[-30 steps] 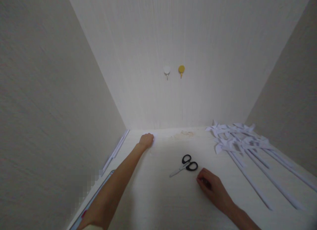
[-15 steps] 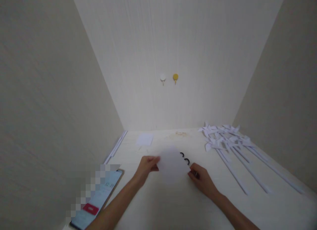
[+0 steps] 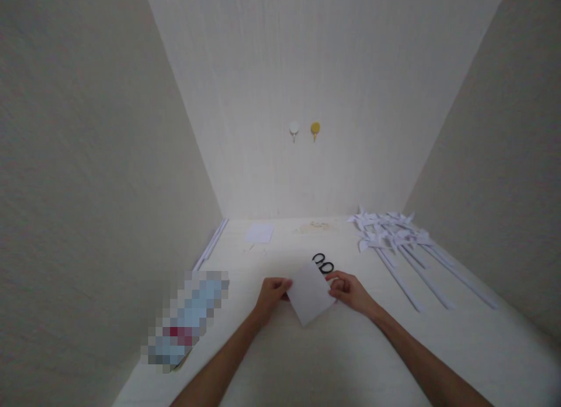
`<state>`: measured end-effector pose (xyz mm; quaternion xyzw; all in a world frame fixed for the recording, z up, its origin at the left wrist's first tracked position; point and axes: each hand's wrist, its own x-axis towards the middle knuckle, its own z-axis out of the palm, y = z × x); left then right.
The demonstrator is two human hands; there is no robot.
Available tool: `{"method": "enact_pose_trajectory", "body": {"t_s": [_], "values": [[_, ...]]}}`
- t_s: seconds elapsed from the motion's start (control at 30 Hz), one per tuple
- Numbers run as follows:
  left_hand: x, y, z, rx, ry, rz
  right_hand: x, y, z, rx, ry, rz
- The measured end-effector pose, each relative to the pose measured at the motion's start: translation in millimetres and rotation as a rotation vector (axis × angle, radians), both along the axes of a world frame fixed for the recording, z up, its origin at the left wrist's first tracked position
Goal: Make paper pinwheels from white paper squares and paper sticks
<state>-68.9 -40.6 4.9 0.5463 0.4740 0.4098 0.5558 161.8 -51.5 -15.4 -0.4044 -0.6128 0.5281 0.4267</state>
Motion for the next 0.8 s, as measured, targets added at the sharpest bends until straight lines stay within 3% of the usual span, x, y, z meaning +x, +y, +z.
{"method": "enact_pose_trajectory", "body": {"t_s": [0.3, 0.53, 0.8], "values": [[2.2, 1.9, -4.2, 0.039, 0.055, 0.036, -1.6, -0.4, -3.6, 0.124, -0.015, -0.039], [3.9, -6.3, -3.2, 0.065, 0.176, -0.145, -10.9, -6.2, 14.3, 0.117, -0.009, -0.143], [6.6, -11.1, 0.4, 0.234, 0.392, -0.204, -8.7, -0.1, 4.9, 0.132, -0.033, -0.259]]}}
